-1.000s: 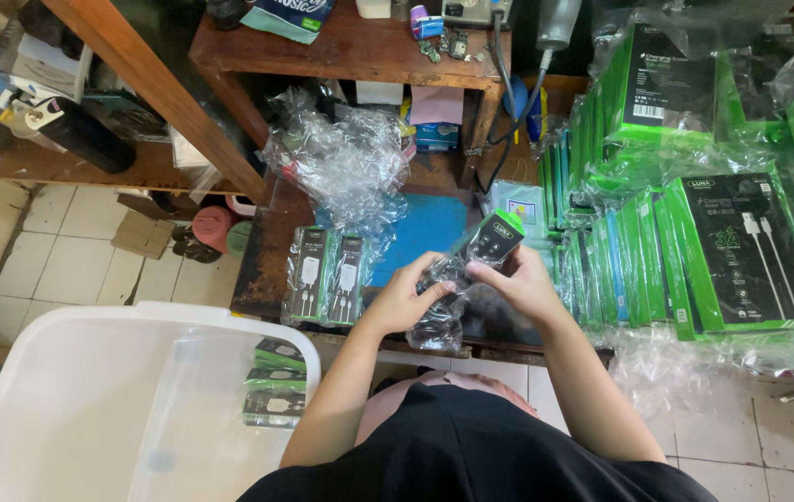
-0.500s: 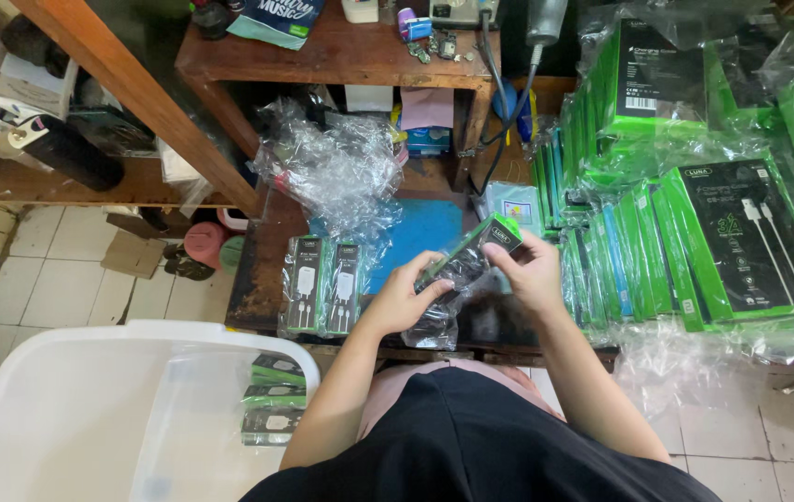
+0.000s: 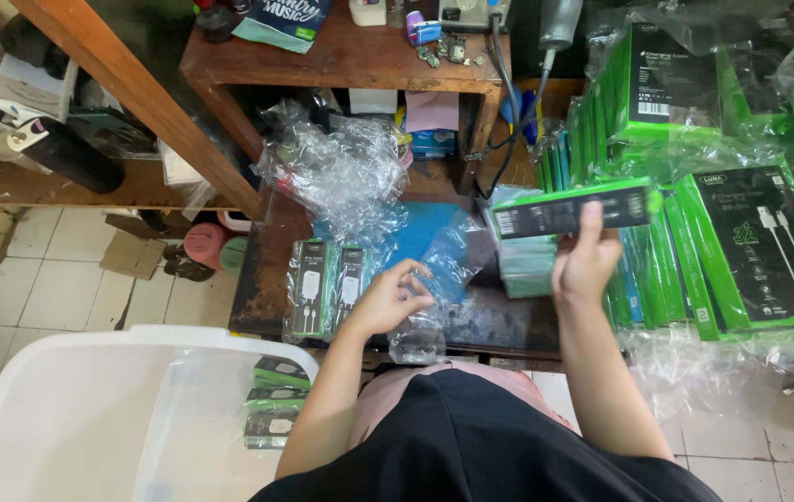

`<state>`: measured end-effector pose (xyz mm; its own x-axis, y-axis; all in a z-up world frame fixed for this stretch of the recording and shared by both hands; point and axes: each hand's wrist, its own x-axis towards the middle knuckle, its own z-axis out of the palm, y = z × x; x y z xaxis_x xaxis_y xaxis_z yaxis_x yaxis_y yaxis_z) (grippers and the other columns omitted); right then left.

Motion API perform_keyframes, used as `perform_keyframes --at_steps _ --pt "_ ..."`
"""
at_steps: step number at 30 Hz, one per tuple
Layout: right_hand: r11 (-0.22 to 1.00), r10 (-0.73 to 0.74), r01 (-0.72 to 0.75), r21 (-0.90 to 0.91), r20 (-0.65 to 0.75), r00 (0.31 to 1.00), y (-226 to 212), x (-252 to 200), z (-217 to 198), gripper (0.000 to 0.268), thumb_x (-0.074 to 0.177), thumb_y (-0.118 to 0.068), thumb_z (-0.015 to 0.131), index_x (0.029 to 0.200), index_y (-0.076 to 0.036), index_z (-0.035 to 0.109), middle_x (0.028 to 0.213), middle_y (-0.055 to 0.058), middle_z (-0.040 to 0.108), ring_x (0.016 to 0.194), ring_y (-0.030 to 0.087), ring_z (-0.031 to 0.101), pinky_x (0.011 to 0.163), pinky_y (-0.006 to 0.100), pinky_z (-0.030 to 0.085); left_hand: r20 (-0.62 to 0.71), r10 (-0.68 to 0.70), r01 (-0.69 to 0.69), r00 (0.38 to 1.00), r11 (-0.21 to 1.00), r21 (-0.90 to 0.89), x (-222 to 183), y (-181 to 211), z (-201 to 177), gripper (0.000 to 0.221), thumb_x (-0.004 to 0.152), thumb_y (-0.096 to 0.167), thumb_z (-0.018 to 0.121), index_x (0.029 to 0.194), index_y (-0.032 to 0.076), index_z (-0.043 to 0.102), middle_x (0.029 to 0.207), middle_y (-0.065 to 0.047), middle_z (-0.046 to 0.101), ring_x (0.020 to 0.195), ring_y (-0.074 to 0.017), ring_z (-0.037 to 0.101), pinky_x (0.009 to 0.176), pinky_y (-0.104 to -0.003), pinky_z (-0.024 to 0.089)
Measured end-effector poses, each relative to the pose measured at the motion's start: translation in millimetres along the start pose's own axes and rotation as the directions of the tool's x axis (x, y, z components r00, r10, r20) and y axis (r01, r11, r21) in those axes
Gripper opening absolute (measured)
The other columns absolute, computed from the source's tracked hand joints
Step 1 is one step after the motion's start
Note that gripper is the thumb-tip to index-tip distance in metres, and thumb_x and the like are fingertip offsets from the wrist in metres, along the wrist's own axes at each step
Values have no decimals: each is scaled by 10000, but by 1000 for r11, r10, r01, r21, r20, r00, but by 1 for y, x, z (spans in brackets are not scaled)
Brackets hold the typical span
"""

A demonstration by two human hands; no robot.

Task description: The person packages boxed chargers by repeatedly inserting individual boxes into clear plastic sleeves by hand and placing them on the table.

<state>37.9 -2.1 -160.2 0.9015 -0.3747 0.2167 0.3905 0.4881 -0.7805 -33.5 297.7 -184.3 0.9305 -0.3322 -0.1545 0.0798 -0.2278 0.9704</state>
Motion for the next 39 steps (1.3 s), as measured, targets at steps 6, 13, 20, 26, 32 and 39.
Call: perform_keyframes --at_steps 6,13,20,26,32,39 --pt "920 380 -348 -183 183 907 4 -6 -10 310 1057 -316 608 1155 -25 646 1070 76 692 942 176 666 870 352 552 -283 -30 -50 959 961 -270 25 -35 -2 266 964 72 635 1210 25 547 1011 -111 736 874 -155 733 635 -301 610" --pt "601 793 -369 -709 476 379 51 -65 13 318 929 -250 719 1179 -54 735 995 12 738 920 90 652 836 286 537 -422 -4 -222 907 846 -486 57 -66 4 135 1037 68 614 1118 -20 551 1055 -182 746 909 -222 731 784 -344 646" --pt "557 807 -370 -743 378 454 83 -34 21 272 931 -271 726 1004 -17 791 904 3 766 836 86 668 790 273 546 -499 -177 -184 848 786 -591 79 -55 -57 198 989 171 609 1101 17 662 974 -84 703 798 -212 703 702 -341 578" --pt "669 645 -291 -684 339 685 144 11 52 273 955 -298 755 986 -32 807 822 -21 687 715 54 515 638 236 383 -729 -54 -204 683 944 -261 149 -87 -147 212 978 184 779 1073 0 737 827 -46 617 642 -95 534 520 -261 416" --pt "716 657 -468 -517 276 701 191 24 101 345 1009 -320 781 1039 24 770 789 -2 555 666 94 400 575 260 299 -800 -179 -176 572 926 -333 200 -79 -199 164 950 128 740 1017 -12 687 845 -81 717 629 -127 682 495 -265 518" --pt "706 707 -603 -373 322 629 203 29 115 359 947 -302 723 1166 -17 711 1070 51 740 954 155 717 871 337 610 -837 -289 -255 465 862 -439 214 -73 -202 238 895 63 730 1060 2 569 933 -134 704 643 -201 722 514 -316 589"
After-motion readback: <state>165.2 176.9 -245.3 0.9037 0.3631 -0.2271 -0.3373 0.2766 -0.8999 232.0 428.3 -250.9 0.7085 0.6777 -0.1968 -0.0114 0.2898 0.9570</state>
